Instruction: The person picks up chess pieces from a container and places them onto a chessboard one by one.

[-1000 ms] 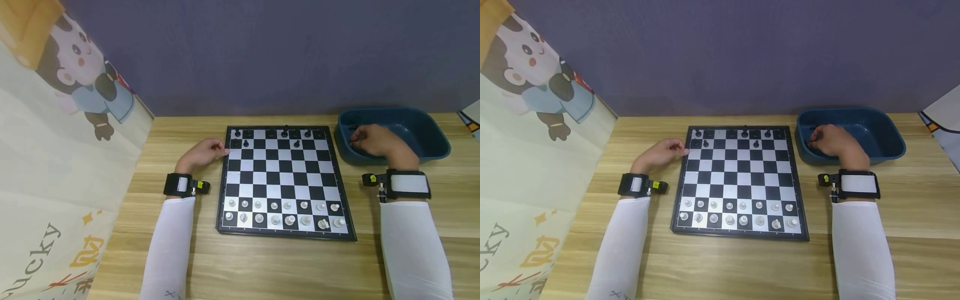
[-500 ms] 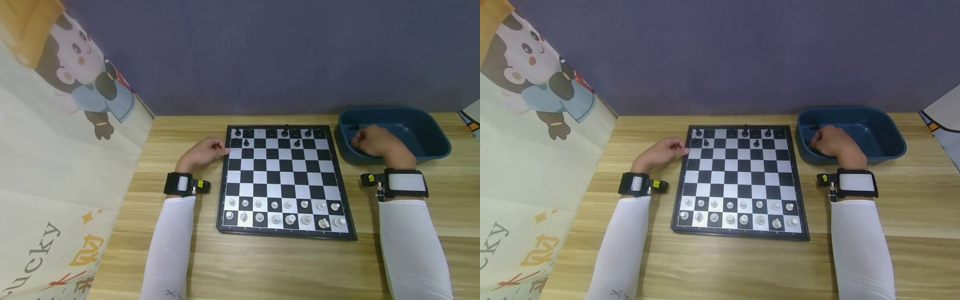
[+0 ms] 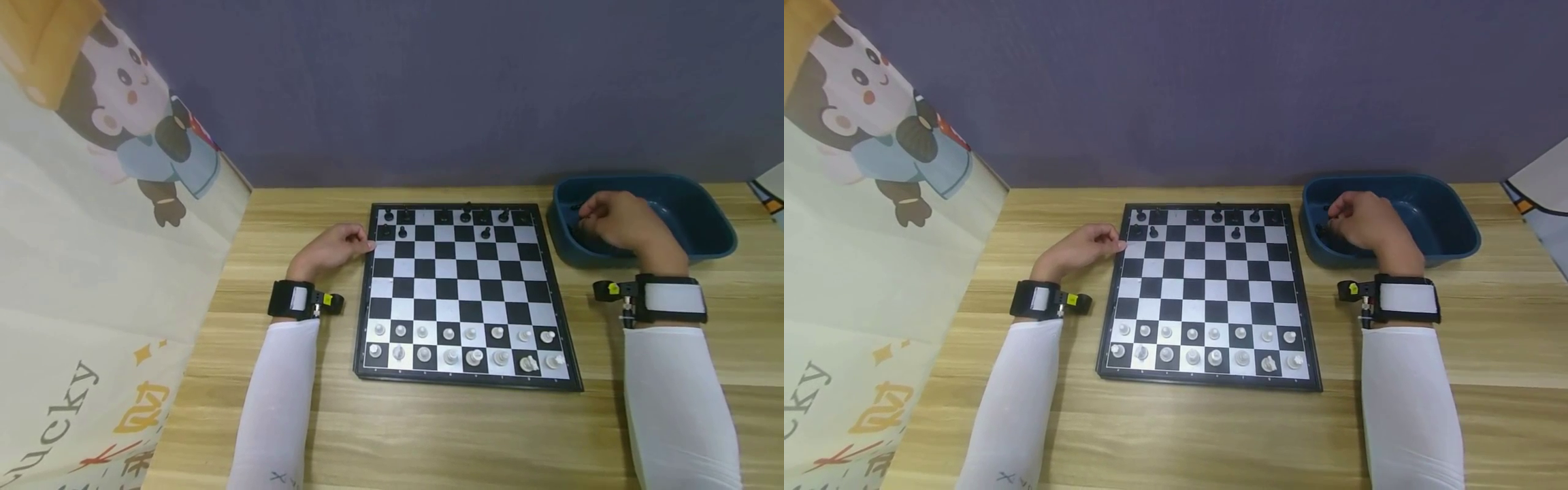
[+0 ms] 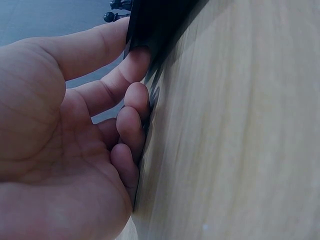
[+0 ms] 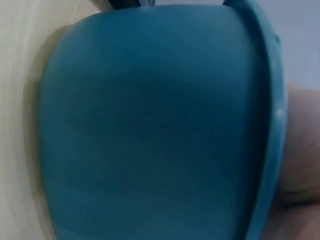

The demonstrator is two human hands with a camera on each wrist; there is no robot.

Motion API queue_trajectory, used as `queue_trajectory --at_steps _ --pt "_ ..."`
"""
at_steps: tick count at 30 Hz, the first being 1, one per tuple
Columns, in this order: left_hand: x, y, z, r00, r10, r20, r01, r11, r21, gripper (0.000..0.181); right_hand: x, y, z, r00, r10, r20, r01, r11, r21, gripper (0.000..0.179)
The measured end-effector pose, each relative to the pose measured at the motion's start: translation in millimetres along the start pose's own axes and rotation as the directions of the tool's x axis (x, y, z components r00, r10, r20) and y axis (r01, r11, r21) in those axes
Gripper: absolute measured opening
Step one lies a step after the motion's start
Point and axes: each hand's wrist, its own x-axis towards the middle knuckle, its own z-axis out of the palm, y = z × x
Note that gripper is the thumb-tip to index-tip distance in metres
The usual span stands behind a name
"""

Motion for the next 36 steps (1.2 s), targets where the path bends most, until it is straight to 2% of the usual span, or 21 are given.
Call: queue_trajectory --at_steps 14,20,24,31,36 --pt "1.1 -1.0 -0.8 1.0 -0.012 0.01 0.012 1.0 -0.019 0.025 -0.2 -11 -2 0.993 0.057 -0.104 -0.049 0.996 0.08 0.041" --pt "1.2 -1.6 0.0 1.0 -0.009 0.004 0.009 1.0 -0.015 0.025 -1.9 -16 -4 0.987 0.051 -0.153 -0.041 0.997 0.063 0.038" --pt "0.6 -1.4 0.3 1.0 -0.008 0.001 0.008 1.0 -0.006 0.025 -3.7 -20 -5 0.983 0.01 -0.186 -0.001 0.999 0.052 0.041" --pt "1.0 -1.9 0.3 1.0 -0.009 0.003 0.01 1.0 -0.015 0.025 -8.9 -40 -9 0.964 -0.115 -0.239 0.131 0.99 0.05 0.035" --pt "1.7 -2.3 0.8 1.0 -0.013 0.001 0.013 0.999 -0.034 0.024 -12.2 -56 -9 0.954 -0.153 -0.256 0.173 0.983 0.055 0.03"
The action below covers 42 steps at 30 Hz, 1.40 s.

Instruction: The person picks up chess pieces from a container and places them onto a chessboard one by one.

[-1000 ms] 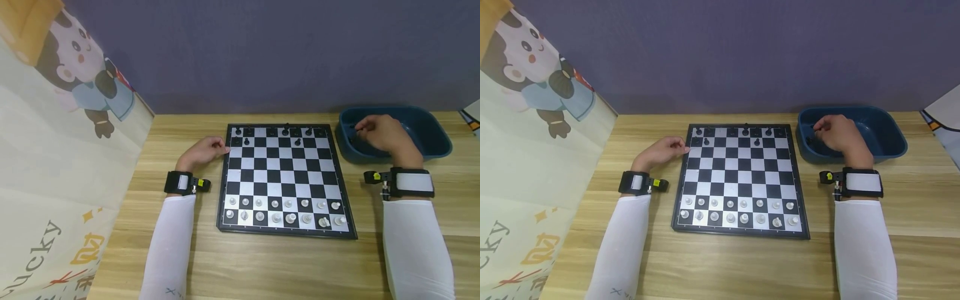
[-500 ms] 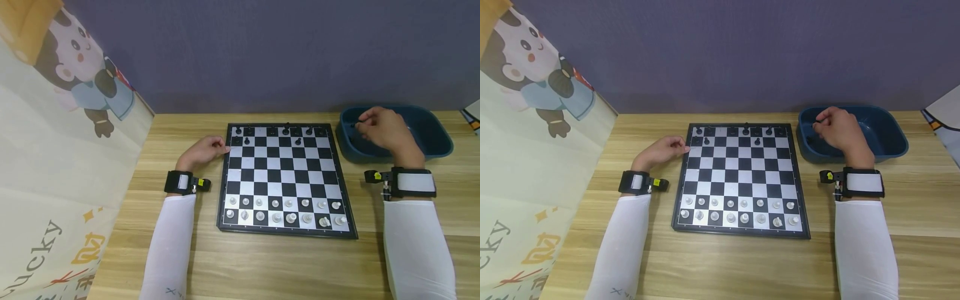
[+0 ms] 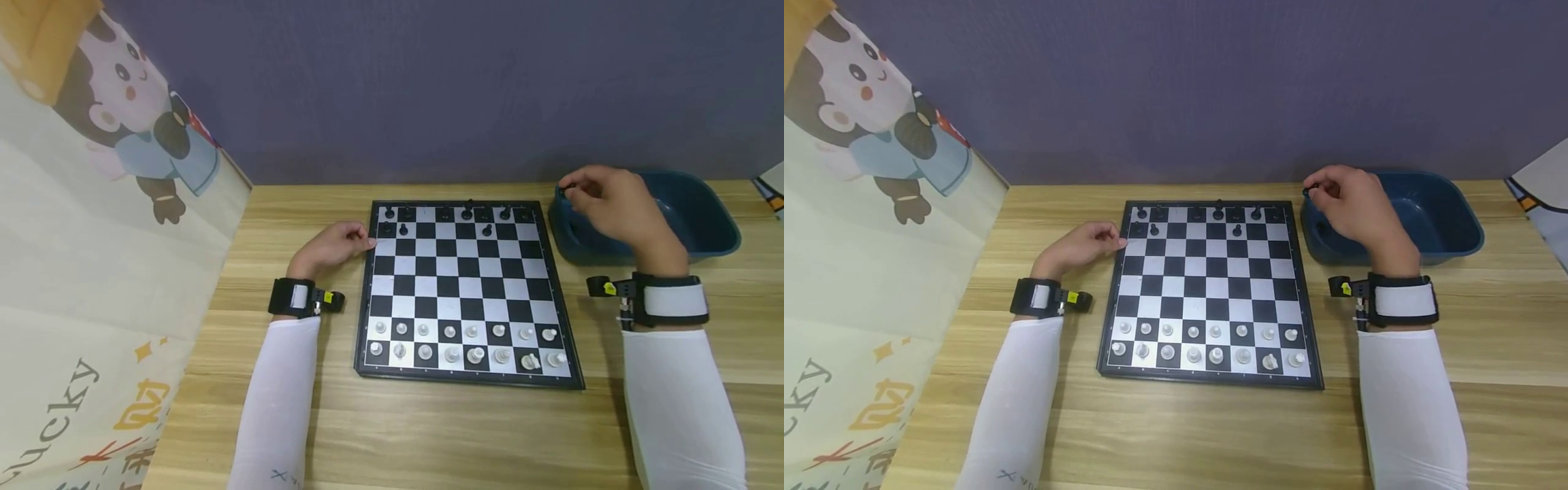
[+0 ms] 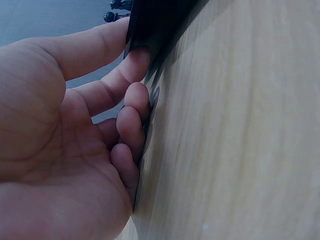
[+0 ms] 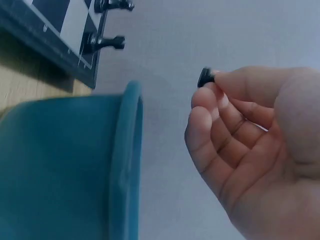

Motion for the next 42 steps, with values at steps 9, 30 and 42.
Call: queue_trajectory --at_steps 9,30,42 --pt "-0.9 1.7 -0.8 1.0 -0.008 0.002 0.008 1.0 0.011 0.024 -0.5 -18 7 0.999 -0.006 -0.038 0.006 1.0 0.019 0.024" --pt "-0.7 -0.7 -0.9 1.0 0.003 0.005 -0.004 0.999 0.032 0.023 -12.2 -70 12 0.976 -0.205 -0.073 0.207 0.978 0.017 0.016" --pt "-1.5 0.3 -1.1 1.0 -0.012 -0.005 0.012 1.0 0.011 0.024 13.8 -112 49 0.935 -0.335 0.114 0.343 0.937 -0.066 0.012"
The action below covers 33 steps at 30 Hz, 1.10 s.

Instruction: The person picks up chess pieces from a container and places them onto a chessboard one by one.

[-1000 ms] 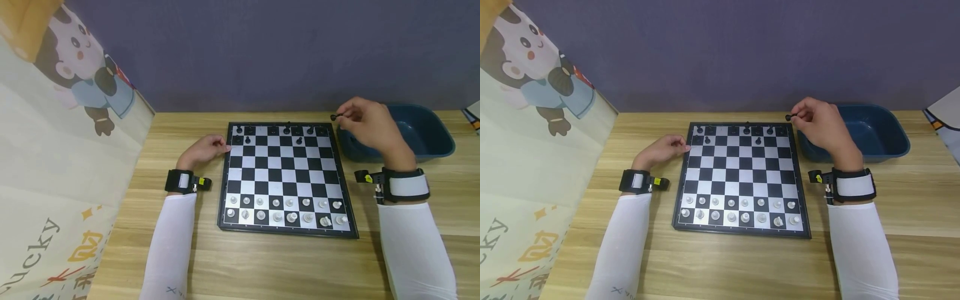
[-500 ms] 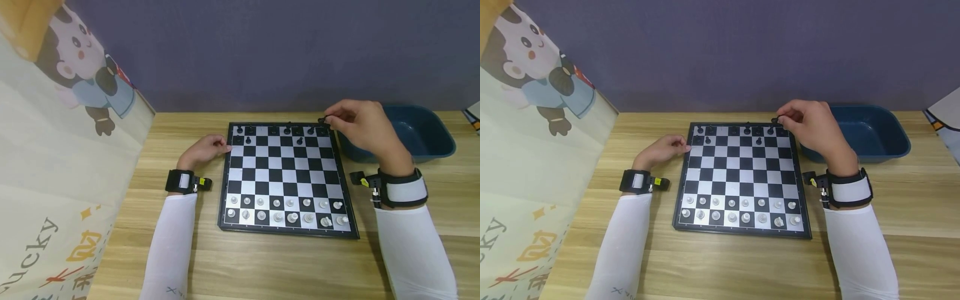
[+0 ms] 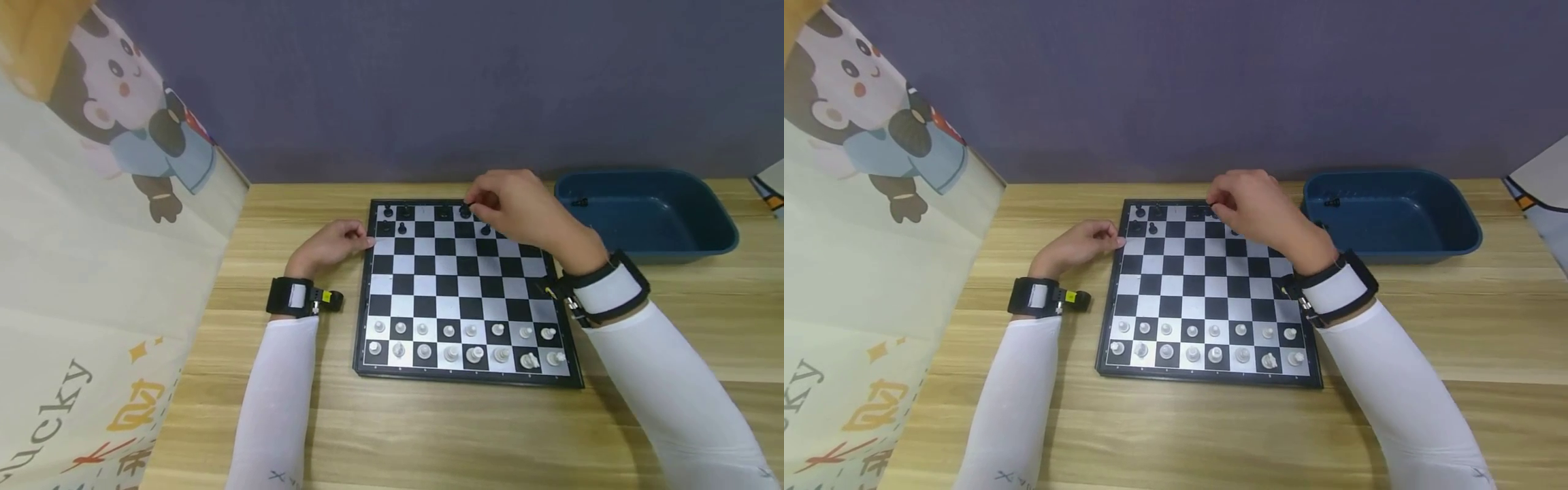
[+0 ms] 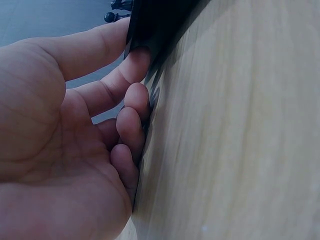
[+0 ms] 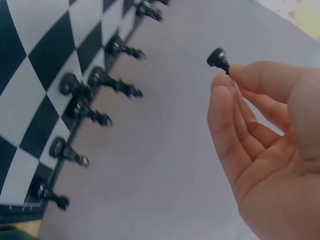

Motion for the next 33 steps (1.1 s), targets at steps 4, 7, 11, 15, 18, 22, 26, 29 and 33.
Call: queue_trajectory --at_steps 4,7,11,15,18,22,26,29,33 --pt "0.2 -0.3 0.3 1.0 -0.003 0.003 0.004 1.0 -0.02 0.024 19.5 -6 13 0.998 -0.015 0.062 0.017 1.0 -0.026 0.013" --pt "1.1 -0.4 0.9 1.0 0.002 0.002 -0.002 1.0 -0.013 0.024 31.8 -8 23 0.993 -0.026 0.118 0.029 0.999 -0.021 0.013" --pt "1.5 0.4 1.2 1.0 0.005 0.007 -0.005 1.0 -0.011 0.024 44.2 -10 35 0.982 -0.036 0.186 0.038 0.999 -0.002 0.015" --pt "1.5 1.6 1.4 1.0 0.01 0.014 -0.01 1.0 -0.006 0.025 51.5 -12 46 0.972 -0.051 0.228 0.055 0.998 -0.011 0.016" --pt "1.7 2.6 1.8 1.0 0.01 0.013 -0.01 1.0 -0.004 0.024 54.9 -14 52 0.964 -0.059 0.259 0.071 0.997 -0.035 0.017" --pt "2.3 1.8 2.6 1.0 0.005 0.008 -0.005 1.0 -0.008 0.024 58.2 -14 58 0.961 -0.062 0.271 0.084 0.994 -0.068 0.016" --pt "3.1 1.9 3.6 1.0 0.002 0.006 -0.002 1.0 -0.015 0.024 59.3 -13 62 0.962 -0.067 0.265 0.089 0.993 -0.072 0.014" --pt "2.9 2.6 3.4 1.0 0.003 0.01 -0.003 1.0 -0.014 0.025 59.7 -12 65 0.962 -0.079 0.262 0.1 0.993 -0.068 0.012" --pt "2.4 1.9 2.0 1.0 0.009 0.011 -0.009 1.0 -0.001 0.025 60.2 -13 67 0.962 -0.088 0.259 0.11 0.991 -0.072 0.011"
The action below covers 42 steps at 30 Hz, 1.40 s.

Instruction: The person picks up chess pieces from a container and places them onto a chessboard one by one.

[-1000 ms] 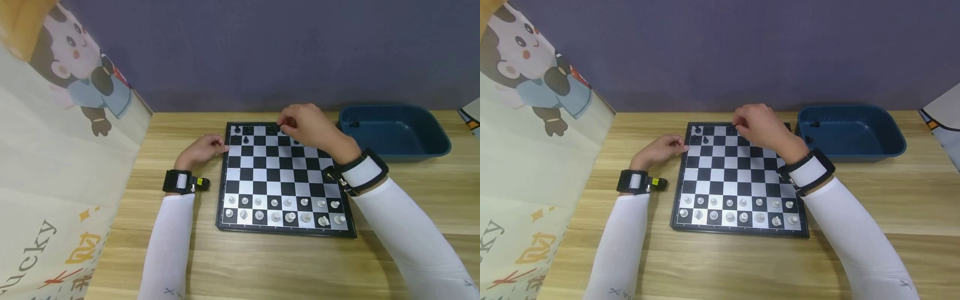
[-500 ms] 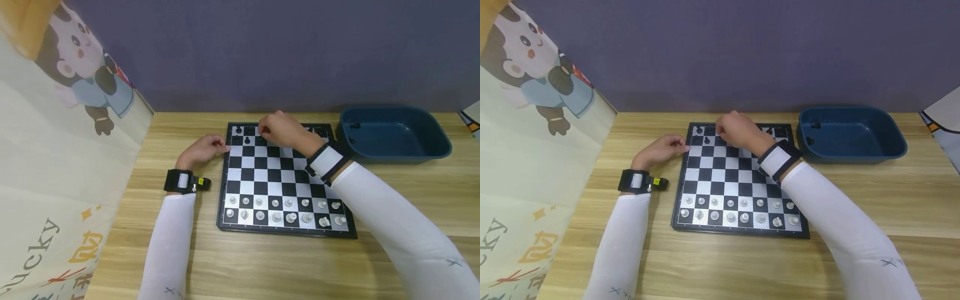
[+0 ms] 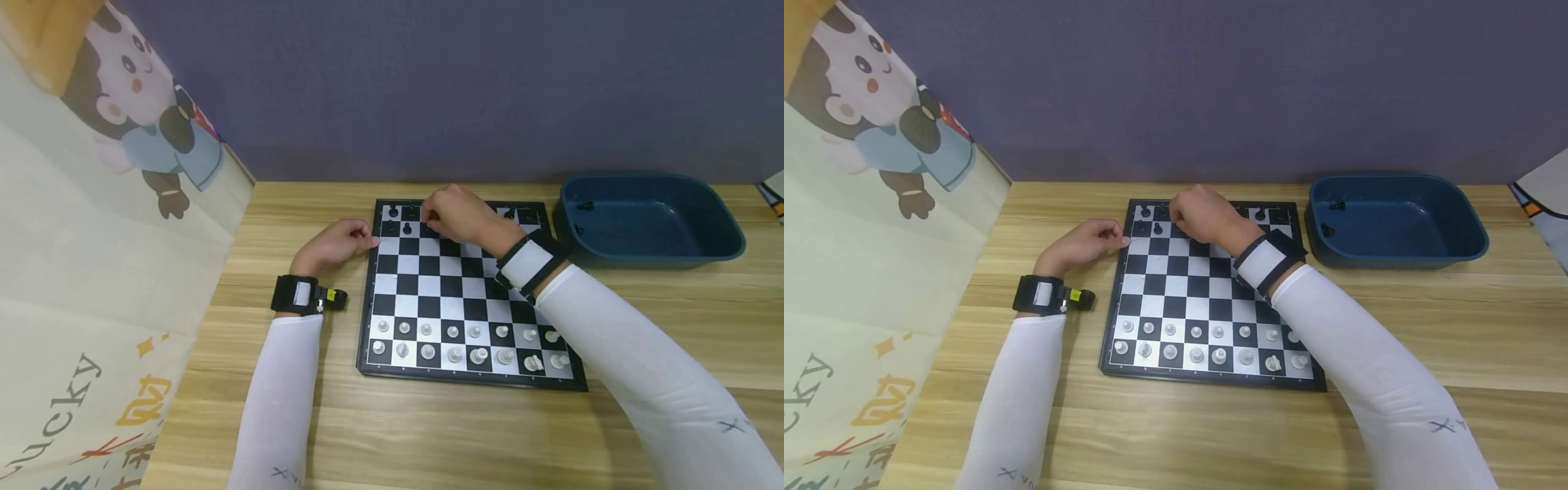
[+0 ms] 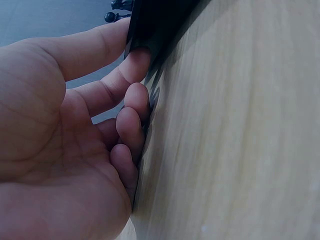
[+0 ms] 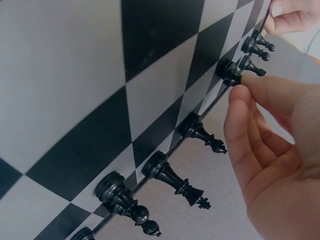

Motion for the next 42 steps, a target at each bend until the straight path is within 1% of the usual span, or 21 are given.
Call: queue_trajectory --at_steps 3,6,8,11,15,18,21,23,26,30,32,34,39,42 --pt "0.0 -0.8 0.0 1.0 -0.002 0.003 0.002 1.0 0.007 0.024 -2.0 0 0 1.0 0.009 0.005 -0.009 1.0 0.006 0.015" --pt "0.3 -1.3 0.4 1.0 0.002 0.007 -0.002 1.0 0.011 0.024 -8.0 2 -5 1.0 0.029 -0.007 -0.028 0.999 0.034 0.021" --pt "0.6 -1.2 0.6 1.0 0.008 0.008 -0.008 1.0 0.004 0.025 -14.2 3 -11 0.999 0.042 -0.034 -0.04 0.997 0.062 0.022" --pt "0.5 -1.4 0.3 1.0 0.003 0.006 -0.003 1.0 -0.001 0.026 -24.0 6 -20 0.995 0.053 -0.079 -0.045 0.994 0.095 0.016" --pt "-0.8 -2.6 0.7 1.0 -0.01 0.007 0.01 1.0 0.0 0.025 -41.6 13 -30 0.982 0.075 -0.171 -0.057 0.993 0.107 0.01" --pt "-1.4 -2.8 0.7 1.0 -0.007 0.007 0.007 1.0 0.002 0.025 -62.2 25 -40 0.96 0.131 -0.247 -0.102 0.987 0.126 0.009" --pt "-1.1 -2.5 0.0 1.0 -0.003 0.003 0.003 1.0 0.007 0.025 -85.6 42 -49 0.929 0.207 -0.308 -0.163 0.973 0.162 0.012" --pt "-0.8 -2.4 -0.6 1.0 -0.002 0.0 0.002 1.0 0.011 0.025 -101.0 55 -53 0.905 0.263 -0.333 -0.208 0.959 0.192 0.017" --pt "-0.9 -2.6 -1.1 1.0 0.001 0.0 -0.001 1.0 0.007 0.025 -121.8 78 -57 0.871 0.347 -0.349 -0.272 0.93 0.245 0.023" --pt "-1.2 -2.6 -1.3 1.0 0.009 0.004 -0.009 1.0 -0.003 0.025 -144.1 105 -59 0.83 0.459 -0.317 -0.371 0.879 0.301 0.031" --pt "-1.2 -3.0 -1.6 1.0 0.012 0.004 -0.012 1.0 -0.001 0.024 -150.1 116 -58 0.817 0.501 -0.287 -0.421 0.857 0.298 0.034" --pt "-1.3 -3.7 -2.2 1.0 0.013 0.001 -0.013 1.0 0.007 0.024 -153.2 126 -54 0.815 0.521 -0.253 -0.452 0.845 0.284 0.037" --pt "-1.3 -5.1 -2.9 1.0 0.016 -0.002 -0.016 1.0 0.017 0.025 -153.2 145 -36 0.825 0.543 -0.157 -0.501 0.831 0.239 0.036" --pt "-2.3 -6.6 -3.6 1.0 0.01 -0.002 -0.01 1.0 0.017 0.025 -149.7 151 -26 0.819 0.563 -0.108 -0.532 0.817 0.223 0.034"
